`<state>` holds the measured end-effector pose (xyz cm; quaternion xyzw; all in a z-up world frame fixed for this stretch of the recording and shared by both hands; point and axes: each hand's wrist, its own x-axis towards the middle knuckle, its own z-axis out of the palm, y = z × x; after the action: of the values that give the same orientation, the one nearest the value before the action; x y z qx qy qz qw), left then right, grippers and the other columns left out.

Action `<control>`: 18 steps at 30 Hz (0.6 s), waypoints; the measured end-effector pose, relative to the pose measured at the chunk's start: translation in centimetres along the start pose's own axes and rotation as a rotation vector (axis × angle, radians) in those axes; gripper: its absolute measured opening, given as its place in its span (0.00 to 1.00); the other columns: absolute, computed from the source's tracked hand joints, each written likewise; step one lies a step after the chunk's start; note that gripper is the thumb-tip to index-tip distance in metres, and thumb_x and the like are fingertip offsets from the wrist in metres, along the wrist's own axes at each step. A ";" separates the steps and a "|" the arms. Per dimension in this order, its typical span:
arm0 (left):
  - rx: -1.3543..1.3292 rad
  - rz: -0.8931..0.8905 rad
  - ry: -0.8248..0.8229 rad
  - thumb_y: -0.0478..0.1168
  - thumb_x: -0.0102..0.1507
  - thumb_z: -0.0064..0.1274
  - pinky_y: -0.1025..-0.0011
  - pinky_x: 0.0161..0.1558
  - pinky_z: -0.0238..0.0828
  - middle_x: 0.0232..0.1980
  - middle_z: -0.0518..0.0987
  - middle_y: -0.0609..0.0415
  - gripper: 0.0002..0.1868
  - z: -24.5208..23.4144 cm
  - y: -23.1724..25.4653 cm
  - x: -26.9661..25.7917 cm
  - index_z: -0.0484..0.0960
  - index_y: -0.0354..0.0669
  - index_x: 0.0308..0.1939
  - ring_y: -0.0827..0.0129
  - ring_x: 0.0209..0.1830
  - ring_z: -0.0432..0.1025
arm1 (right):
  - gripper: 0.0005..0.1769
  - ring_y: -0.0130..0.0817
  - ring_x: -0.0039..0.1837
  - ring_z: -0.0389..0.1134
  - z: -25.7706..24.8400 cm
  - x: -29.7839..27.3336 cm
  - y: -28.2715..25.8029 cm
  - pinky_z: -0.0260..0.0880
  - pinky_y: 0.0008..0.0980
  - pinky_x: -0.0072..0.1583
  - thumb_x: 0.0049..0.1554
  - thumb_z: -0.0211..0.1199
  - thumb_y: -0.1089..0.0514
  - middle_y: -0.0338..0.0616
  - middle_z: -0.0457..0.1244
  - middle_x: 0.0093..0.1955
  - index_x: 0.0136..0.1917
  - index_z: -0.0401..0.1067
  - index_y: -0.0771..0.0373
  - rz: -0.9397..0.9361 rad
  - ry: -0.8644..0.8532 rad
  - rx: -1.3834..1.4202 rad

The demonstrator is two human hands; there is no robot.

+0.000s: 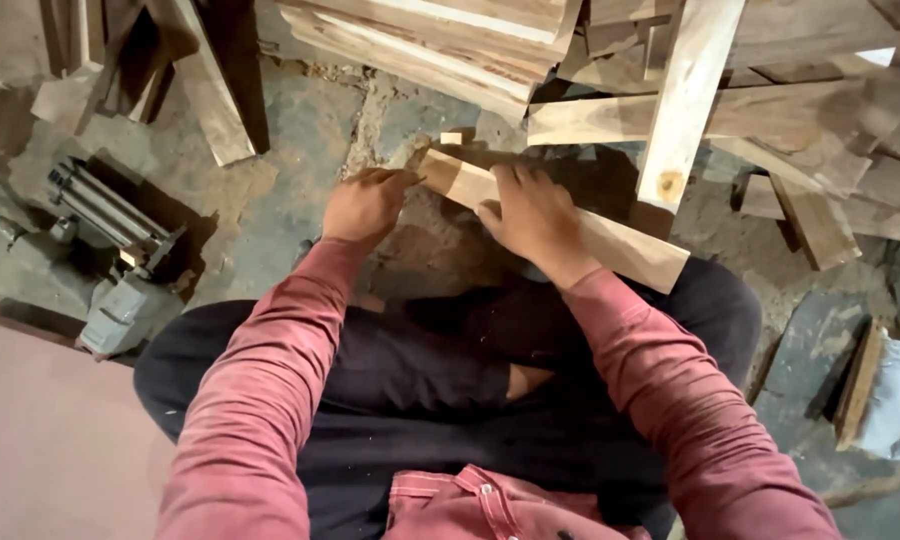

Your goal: The person inspects and sorts wooden slats while sitting on a workshop floor.

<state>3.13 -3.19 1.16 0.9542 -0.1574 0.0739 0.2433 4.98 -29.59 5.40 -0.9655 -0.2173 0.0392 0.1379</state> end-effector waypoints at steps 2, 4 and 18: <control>0.014 -0.013 -0.018 0.38 0.64 0.48 0.57 0.43 0.76 0.46 0.86 0.55 0.14 -0.2 0.3 0.1 0.86 0.55 0.50 0.56 0.45 0.79 | 0.27 0.52 0.57 0.69 -0.2 0.0 -0.2 0.72 0.51 0.52 0.56 0.67 0.42 0.51 0.66 0.56 0.60 0.69 0.61 0.017 -0.040 -0.044; 0.030 0.018 0.001 0.38 0.64 0.49 0.57 0.43 0.77 0.48 0.85 0.55 0.15 0.5 0.0 -0.1 0.86 0.55 0.51 0.56 0.46 0.79 | 0.28 0.52 0.56 0.69 -0.1 0.2 0.0 0.72 0.50 0.51 0.57 0.66 0.41 0.52 0.66 0.56 0.61 0.68 0.62 0.010 -0.053 -0.045; 0.071 0.133 -0.097 0.37 0.58 0.52 0.59 0.53 0.75 0.53 0.84 0.54 0.20 5.1 -2.2 -2.7 0.85 0.55 0.53 0.56 0.53 0.77 | 0.29 0.53 0.58 0.69 -0.4 0.0 0.5 0.71 0.49 0.54 0.54 0.69 0.43 0.55 0.66 0.57 0.62 0.69 0.63 -0.008 0.020 0.107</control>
<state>1.63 -3.12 -4.81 0.9522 -0.2293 0.0489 0.1961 5.24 -30.11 5.69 -0.9563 -0.2172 0.0405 0.1917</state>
